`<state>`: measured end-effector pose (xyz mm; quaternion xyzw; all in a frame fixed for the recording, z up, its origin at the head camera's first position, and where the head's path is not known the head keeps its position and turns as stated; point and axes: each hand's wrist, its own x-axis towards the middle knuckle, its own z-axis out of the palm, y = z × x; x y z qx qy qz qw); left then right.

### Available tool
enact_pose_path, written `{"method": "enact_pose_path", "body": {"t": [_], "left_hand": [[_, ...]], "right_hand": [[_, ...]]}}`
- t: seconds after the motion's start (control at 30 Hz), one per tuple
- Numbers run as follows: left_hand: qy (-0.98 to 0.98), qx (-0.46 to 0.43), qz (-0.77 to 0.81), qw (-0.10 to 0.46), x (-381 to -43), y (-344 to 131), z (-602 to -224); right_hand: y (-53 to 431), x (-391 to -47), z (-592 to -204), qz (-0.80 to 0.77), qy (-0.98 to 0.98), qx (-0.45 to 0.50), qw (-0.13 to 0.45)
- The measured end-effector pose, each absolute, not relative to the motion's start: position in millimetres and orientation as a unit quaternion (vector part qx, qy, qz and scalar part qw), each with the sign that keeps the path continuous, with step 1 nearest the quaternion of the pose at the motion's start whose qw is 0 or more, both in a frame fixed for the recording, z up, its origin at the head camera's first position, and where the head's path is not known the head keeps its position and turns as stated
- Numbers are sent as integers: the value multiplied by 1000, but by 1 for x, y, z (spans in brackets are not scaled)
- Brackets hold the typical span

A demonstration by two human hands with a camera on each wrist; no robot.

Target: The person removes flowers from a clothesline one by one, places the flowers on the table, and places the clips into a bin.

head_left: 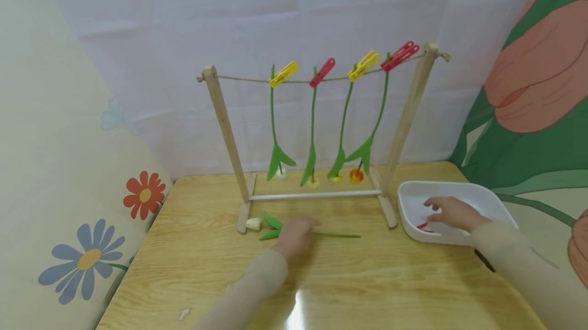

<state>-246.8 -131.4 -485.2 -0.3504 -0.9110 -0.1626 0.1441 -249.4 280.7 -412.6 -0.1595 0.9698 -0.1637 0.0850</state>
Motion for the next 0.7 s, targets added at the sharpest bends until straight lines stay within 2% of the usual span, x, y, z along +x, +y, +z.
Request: {"method": "enact_pose_path", "body": {"t": [0.23,0.5,0.7], "left_hand": [[-902,-336,-212,169,-243,-146,-474],[-906,-309,-247,150,-238,-156,-460],[-900,-300,-271,162,-238,-164,-454]], "right_hand": [[278,-239,-402,-170,971,-160,53],[271,-227,-390,-165,971,-172,0],[263,-220,-380,-171,971,-168,-13]]}}
